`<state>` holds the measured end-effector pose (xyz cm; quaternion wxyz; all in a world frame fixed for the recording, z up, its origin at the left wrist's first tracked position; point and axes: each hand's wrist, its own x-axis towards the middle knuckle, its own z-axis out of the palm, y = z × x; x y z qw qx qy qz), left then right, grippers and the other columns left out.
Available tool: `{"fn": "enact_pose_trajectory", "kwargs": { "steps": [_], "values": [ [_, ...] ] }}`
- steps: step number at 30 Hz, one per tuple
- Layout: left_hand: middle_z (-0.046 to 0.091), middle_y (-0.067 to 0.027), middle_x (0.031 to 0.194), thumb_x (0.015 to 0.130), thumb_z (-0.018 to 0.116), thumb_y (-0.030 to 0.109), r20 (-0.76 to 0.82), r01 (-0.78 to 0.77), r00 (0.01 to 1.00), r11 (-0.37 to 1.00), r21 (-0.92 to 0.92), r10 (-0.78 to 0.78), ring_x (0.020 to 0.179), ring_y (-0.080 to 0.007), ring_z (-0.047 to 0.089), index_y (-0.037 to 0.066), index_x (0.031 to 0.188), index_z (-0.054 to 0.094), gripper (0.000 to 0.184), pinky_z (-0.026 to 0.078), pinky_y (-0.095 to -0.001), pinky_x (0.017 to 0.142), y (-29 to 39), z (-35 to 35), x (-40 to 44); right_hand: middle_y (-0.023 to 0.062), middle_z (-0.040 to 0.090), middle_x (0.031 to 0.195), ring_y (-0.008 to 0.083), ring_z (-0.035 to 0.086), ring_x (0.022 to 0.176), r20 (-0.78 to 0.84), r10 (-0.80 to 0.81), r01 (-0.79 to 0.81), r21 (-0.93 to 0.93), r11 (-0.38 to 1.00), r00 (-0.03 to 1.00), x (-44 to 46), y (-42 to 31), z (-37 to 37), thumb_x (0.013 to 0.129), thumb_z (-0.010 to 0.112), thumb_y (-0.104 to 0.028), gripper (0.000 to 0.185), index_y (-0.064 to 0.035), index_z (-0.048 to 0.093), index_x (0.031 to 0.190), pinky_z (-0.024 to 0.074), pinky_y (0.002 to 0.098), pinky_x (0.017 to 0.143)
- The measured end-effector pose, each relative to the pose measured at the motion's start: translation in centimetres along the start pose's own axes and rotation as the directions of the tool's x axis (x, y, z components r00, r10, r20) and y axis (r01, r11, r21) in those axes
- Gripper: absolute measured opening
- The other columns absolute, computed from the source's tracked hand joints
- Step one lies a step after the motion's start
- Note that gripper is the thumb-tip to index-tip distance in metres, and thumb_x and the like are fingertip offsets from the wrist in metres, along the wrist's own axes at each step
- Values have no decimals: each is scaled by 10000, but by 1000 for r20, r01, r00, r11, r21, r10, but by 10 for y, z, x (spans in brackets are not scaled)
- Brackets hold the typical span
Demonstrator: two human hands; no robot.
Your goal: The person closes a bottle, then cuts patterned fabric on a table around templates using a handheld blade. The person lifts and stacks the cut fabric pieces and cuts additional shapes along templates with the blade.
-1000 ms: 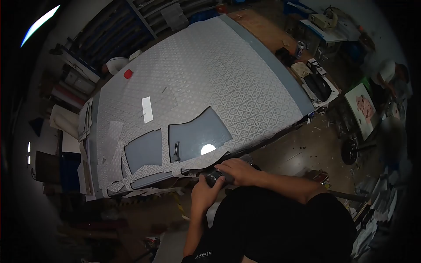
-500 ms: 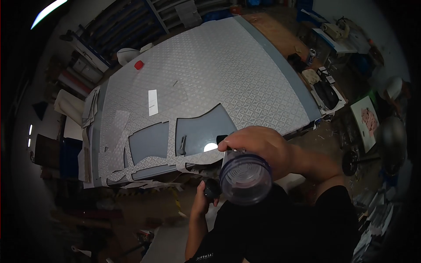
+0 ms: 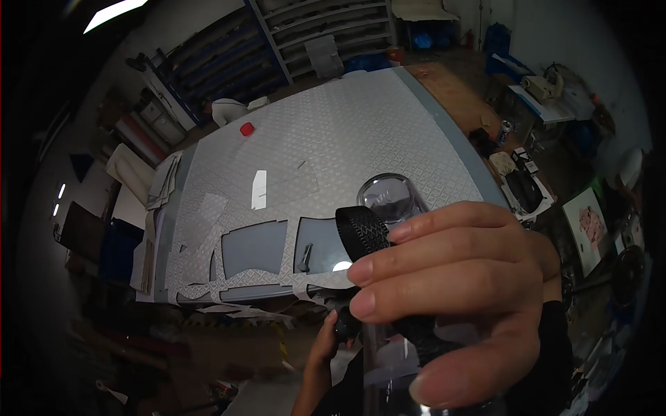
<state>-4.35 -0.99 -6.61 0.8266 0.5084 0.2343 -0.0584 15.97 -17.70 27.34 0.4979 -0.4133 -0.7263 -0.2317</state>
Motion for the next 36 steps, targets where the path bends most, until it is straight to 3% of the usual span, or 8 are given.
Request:
{"fn": "enact_pose_trajectory", "kwargs": {
  "steps": [15, 36],
  "values": [
    [644, -94, 765, 1071, 283, 558, -2, -58, 998, 998, 17, 58, 576, -195, 596, 37, 1021, 613, 619, 481, -306, 542, 15, -10, 10, 132, 721, 1112, 263, 748, 959, 115, -85, 94, -84, 992, 990, 35, 1, -36, 976, 656, -278, 327, -211, 519, 1266, 594, 367, 790],
    [665, -104, 844, 1069, 251, 556, -39, -28, 999, 996, 82, 31, 607, -198, 594, 33, 1109, 601, 630, 475, -313, 596, 21, -12, 11, 137, 718, 1109, 266, 745, 966, 136, -87, 109, -157, 982, 987, 52, -10, -51, 987, 637, -289, 328, -223, 507, 1280, 590, 381, 804]
  ]
}}
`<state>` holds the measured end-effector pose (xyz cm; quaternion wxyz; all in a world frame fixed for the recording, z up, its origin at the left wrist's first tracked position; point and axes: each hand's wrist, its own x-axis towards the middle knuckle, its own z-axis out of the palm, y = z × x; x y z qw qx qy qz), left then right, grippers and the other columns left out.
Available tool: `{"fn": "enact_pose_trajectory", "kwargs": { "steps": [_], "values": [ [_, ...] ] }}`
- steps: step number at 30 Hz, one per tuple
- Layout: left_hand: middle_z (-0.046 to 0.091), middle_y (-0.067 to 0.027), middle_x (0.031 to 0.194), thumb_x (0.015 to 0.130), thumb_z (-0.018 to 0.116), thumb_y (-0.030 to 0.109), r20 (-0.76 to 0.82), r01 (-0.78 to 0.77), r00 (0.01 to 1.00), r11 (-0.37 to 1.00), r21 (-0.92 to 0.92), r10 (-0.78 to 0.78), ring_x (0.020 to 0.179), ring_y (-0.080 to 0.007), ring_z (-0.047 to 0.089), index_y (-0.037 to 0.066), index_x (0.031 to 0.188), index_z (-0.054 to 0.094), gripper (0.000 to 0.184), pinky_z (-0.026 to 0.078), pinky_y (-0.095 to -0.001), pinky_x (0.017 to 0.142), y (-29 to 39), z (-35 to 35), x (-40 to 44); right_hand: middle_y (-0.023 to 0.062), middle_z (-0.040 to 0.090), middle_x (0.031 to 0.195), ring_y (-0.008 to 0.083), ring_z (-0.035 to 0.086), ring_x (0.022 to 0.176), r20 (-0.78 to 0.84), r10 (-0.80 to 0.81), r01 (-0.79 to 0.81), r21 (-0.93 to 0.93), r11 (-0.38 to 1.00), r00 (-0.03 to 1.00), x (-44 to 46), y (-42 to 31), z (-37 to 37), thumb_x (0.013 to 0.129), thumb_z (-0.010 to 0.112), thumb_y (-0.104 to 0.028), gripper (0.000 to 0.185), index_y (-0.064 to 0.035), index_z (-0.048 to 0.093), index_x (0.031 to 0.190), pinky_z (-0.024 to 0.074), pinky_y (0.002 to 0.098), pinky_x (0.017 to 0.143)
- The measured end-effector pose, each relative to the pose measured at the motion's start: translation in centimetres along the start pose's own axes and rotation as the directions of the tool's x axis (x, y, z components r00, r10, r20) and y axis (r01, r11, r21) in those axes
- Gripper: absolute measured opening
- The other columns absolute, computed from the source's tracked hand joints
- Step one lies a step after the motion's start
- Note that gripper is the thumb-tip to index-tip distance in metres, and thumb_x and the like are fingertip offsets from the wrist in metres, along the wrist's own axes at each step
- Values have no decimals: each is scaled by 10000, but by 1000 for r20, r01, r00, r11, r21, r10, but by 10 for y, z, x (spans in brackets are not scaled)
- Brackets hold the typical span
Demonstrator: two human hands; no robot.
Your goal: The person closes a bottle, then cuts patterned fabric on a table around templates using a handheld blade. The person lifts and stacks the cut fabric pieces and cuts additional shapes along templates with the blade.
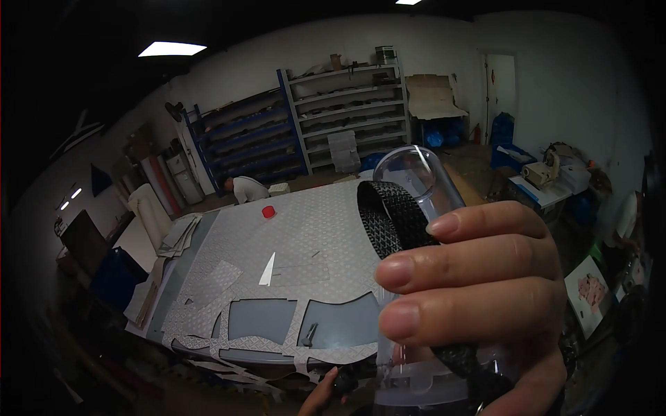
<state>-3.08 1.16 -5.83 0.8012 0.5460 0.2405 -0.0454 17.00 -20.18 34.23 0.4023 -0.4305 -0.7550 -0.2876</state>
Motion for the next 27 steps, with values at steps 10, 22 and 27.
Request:
{"fn": "enact_pose_trajectory", "kwargs": {
  "steps": [10, 22, 27],
  "values": [
    [664, -111, 936, 1058, 341, 500, 7, -53, 999, 999, 6, 53, 718, -212, 627, 29, 1181, 573, 540, 499, -330, 692, -5, -8, 8, 139, 717, 1107, 268, 744, 969, 7, -3, 3, -15, 1000, 1000, 4, 1, -4, 992, 627, -294, 328, -228, 501, 1287, 588, 387, 810],
    [664, -119, 1046, 1044, 448, 434, 16, -95, 995, 995, 35, 94, 851, -230, 668, 23, 1268, 539, 477, 528, -351, 808, -20, -22, 23, 141, 715, 1105, 270, 742, 974, 5, 2, -2, -9, 1000, 1000, 4, 3, -3, 998, 616, -301, 329, -235, 494, 1296, 586, 395, 818],
    [664, -122, 1091, 1038, 493, 406, 677, -987, 36, 134, -92, 735, 906, -237, 684, 20, 1304, 525, 470, 540, -359, 856, -44, -65, 100, 142, 714, 1105, 270, 741, 975, -23, -11, 11, -5, 1000, 1000, 8, 1, 5, 1000, 612, -304, 329, -238, 491, 1299, 585, 398, 821]
  ]
}}
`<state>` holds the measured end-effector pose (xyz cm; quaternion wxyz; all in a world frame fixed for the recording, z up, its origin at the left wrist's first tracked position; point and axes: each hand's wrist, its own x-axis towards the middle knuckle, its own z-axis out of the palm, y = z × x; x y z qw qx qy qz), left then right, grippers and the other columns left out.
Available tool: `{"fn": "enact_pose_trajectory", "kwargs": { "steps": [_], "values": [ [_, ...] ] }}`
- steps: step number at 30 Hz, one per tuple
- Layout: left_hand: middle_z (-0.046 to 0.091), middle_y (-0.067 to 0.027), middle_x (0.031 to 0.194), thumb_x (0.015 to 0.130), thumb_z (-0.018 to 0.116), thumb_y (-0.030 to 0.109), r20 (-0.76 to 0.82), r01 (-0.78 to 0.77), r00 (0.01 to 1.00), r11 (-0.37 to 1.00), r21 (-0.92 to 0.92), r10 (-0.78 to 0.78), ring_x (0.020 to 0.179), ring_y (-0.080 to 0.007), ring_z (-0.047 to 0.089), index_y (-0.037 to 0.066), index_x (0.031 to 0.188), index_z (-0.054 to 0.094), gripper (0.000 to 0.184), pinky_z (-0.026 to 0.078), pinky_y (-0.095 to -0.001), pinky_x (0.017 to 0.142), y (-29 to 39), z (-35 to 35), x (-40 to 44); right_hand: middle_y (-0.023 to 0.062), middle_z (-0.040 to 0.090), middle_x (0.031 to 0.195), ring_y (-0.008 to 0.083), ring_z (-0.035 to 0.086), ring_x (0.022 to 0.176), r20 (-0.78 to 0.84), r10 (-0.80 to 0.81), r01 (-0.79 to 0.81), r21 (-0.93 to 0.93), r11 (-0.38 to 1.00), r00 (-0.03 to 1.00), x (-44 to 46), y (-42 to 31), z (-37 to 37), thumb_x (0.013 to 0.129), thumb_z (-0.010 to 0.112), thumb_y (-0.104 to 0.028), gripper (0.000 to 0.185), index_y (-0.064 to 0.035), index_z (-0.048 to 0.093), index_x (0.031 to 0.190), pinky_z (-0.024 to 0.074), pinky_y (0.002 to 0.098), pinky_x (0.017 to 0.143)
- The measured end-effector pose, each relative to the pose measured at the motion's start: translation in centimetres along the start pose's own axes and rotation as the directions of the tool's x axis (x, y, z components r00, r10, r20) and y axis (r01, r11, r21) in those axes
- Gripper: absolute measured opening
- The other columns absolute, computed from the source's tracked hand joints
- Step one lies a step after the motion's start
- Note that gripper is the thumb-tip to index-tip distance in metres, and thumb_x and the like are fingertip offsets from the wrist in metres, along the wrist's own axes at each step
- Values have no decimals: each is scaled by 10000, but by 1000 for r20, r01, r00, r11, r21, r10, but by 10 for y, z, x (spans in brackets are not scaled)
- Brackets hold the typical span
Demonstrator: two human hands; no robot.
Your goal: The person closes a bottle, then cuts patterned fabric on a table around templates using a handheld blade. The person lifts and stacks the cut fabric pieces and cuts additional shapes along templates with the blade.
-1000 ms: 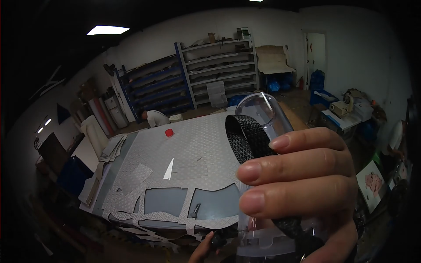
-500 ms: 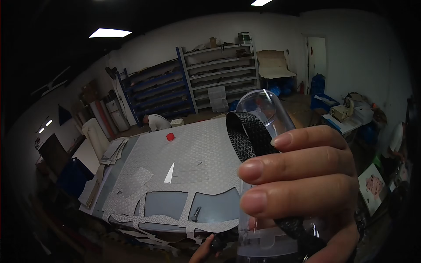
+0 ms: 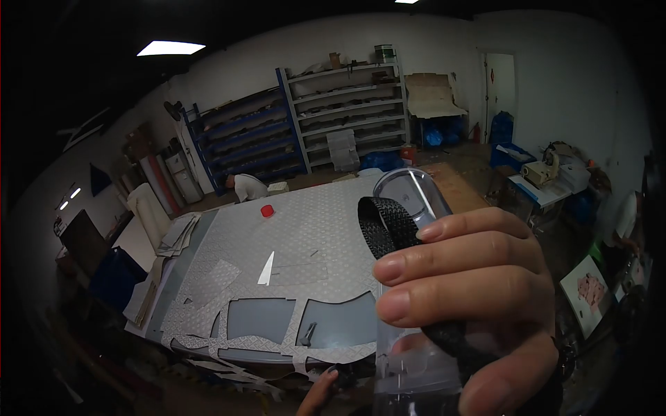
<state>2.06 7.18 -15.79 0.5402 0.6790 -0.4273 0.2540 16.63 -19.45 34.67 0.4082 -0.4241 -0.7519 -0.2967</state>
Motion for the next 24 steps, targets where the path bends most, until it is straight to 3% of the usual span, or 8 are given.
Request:
{"fn": "enact_pose_trajectory", "kwargs": {
  "steps": [3, 4, 5, 12, 16, 18, 21, 24],
  "values": [
    [651, -126, 1151, 1016, 570, 334, 33, -132, 991, 991, -1, 132, 1005, -260, 690, 15, 1370, 485, 484, 540, -380, 923, 25, 7, 25, 143, 714, 1104, 271, 741, 976, -52, -27, 27, -16, 1000, 998, 4, -2, 8, 1002, 609, -305, 329, -240, 489, 1301, 585, 400, 823],
    [641, -124, 1153, 998, 593, 292, -347, 391, 808, 874, -288, -476, 1031, -266, 681, 15, 1409, 452, 515, 543, -384, 918, 67, 29, 42, 143, 714, 1104, 271, 741, 977, -80, -34, 33, -6, 999, 996, 4, -3, 11, 1002, 608, -306, 329, -240, 489, 1302, 585, 401, 824],
    [630, -123, 1156, 981, 615, 251, -416, 585, 195, 446, -678, -888, 1058, -273, 672, 14, 1448, 419, 560, 546, -388, 912, 97, 39, 68, 149, 712, 1105, 277, 739, 982, -113, -26, 31, 38, 999, 993, 1, -1, 13, 1000, 609, -299, 336, -238, 485, 1307, 584, 409, 828],
    [579, -100, 1182, 944, 637, 475, -544, 403, 199, 574, -713, -815, 922, -230, 632, 51, 1573, 302, 829, 539, -365, 811, 120, 44, 98, 212, 700, 1110, 322, 730, 1008, 35, 248, -243, 377, 894, 968, -50, 13, 37, 925, 702, -214, 442, -84, 504, 1298, 584, 435, 850],
    [583, -101, 1206, 941, 602, 603, -636, 420, 165, 637, -647, -754, 907, -206, 616, 44, 1584, 269, 915, 519, -341, 769, 145, 53, 129, 153, 704, 1150, 309, 714, 1056, 231, 284, -366, 589, 721, 931, -136, 16, 91, 742, 902, -273, 914, -3, 431, 1476, 573, 402, 887],
    [580, -107, 1229, 917, 623, 635, -714, 486, 175, 691, -536, -678, 934, -197, 611, 33, 1578, 264, 963, 517, -339, 794, 158, 53, 150, 177, 659, 1242, 337, 669, 1148, 478, 483, -678, 478, 558, 734, -188, -1, 128, 719, 914, -267, 925, 4, 435, 1462, 546, 407, 936],
    [562, -116, 1256, 869, 687, 644, -773, 544, 197, 724, -425, -602, 1024, -202, 598, 16, 1537, 328, 985, 520, -352, 852, 163, 55, 149, 203, 616, 1293, 369, 632, 1185, 598, 542, -805, 390, 446, 590, -242, -25, 174, 700, 910, -246, 919, -4, 436, 1450, 524, 421, 956],
    [552, -164, 1240, 805, 807, 497, -661, 778, 565, 585, 229, -493, 1077, -281, 607, 1, 1450, 472, 880, 538, -387, 864, 158, 42, 146, 197, 622, 1257, 374, 638, 1134, 598, 593, -841, 346, 416, 539, -267, -42, 198, 685, 904, -234, 917, -16, 439, 1444, 518, 445, 941]
  ]
}}
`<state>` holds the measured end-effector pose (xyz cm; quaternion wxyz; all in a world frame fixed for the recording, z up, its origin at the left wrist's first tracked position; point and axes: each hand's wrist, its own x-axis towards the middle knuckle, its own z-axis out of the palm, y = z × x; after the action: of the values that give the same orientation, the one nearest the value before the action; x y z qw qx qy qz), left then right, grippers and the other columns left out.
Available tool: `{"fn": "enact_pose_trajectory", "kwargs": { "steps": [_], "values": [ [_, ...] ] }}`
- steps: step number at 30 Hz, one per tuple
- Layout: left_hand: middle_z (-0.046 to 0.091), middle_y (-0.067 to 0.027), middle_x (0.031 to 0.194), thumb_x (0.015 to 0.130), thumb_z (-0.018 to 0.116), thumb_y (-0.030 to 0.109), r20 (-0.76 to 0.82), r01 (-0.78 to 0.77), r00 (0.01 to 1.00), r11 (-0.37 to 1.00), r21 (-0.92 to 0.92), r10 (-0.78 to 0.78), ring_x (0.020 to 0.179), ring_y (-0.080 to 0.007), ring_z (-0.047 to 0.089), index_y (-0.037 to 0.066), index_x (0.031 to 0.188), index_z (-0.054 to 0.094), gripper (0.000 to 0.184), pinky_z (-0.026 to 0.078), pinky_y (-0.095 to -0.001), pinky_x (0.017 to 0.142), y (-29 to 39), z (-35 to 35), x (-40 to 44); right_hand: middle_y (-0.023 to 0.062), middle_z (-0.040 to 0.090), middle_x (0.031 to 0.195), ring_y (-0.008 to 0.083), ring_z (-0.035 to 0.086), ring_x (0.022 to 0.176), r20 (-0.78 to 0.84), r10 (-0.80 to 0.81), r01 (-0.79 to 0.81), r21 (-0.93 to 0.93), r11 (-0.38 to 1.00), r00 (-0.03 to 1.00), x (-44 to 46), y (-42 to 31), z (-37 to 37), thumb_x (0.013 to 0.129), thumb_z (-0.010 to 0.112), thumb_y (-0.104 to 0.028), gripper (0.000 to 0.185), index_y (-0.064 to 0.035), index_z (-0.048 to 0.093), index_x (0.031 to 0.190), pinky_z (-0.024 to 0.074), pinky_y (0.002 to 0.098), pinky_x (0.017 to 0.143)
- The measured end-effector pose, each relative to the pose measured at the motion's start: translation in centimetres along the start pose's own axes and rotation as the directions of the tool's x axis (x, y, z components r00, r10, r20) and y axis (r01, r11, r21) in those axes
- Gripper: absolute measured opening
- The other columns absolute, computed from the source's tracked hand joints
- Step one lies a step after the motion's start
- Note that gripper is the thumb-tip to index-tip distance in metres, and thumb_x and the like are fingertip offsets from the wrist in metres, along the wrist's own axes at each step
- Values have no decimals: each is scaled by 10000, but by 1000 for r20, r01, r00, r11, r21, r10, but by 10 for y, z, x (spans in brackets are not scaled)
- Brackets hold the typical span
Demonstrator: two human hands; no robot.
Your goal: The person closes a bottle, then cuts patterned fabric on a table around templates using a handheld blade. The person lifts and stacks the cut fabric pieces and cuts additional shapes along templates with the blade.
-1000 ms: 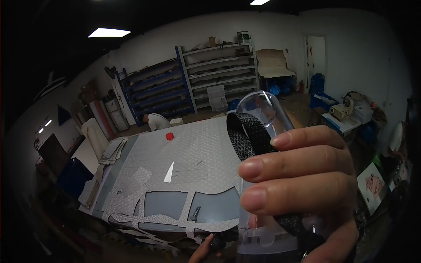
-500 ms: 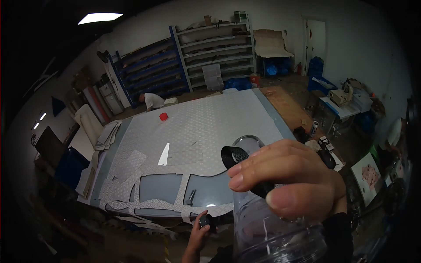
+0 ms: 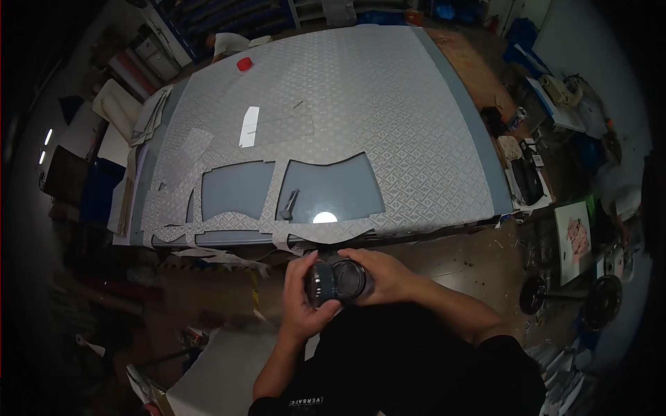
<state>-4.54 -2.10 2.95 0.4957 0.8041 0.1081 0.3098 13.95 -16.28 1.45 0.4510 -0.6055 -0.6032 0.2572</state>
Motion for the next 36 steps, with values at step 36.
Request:
{"fn": "enact_pose_trajectory", "kwargs": {
  "steps": [36],
  "values": [
    [705, -107, 1185, 609, 950, 280, 465, -178, 806, 899, -399, 366, 1118, -297, 679, 59, 1239, 692, 715, 450, -531, 1049, -15, -16, 49, 131, 668, 1184, 285, 677, 1075, 20, 23, -29, 417, 909, 1000, -6, -3, 47, 645, 878, -153, 698, -30, 581, 1265, 540, 369, 931]
  ]
}}
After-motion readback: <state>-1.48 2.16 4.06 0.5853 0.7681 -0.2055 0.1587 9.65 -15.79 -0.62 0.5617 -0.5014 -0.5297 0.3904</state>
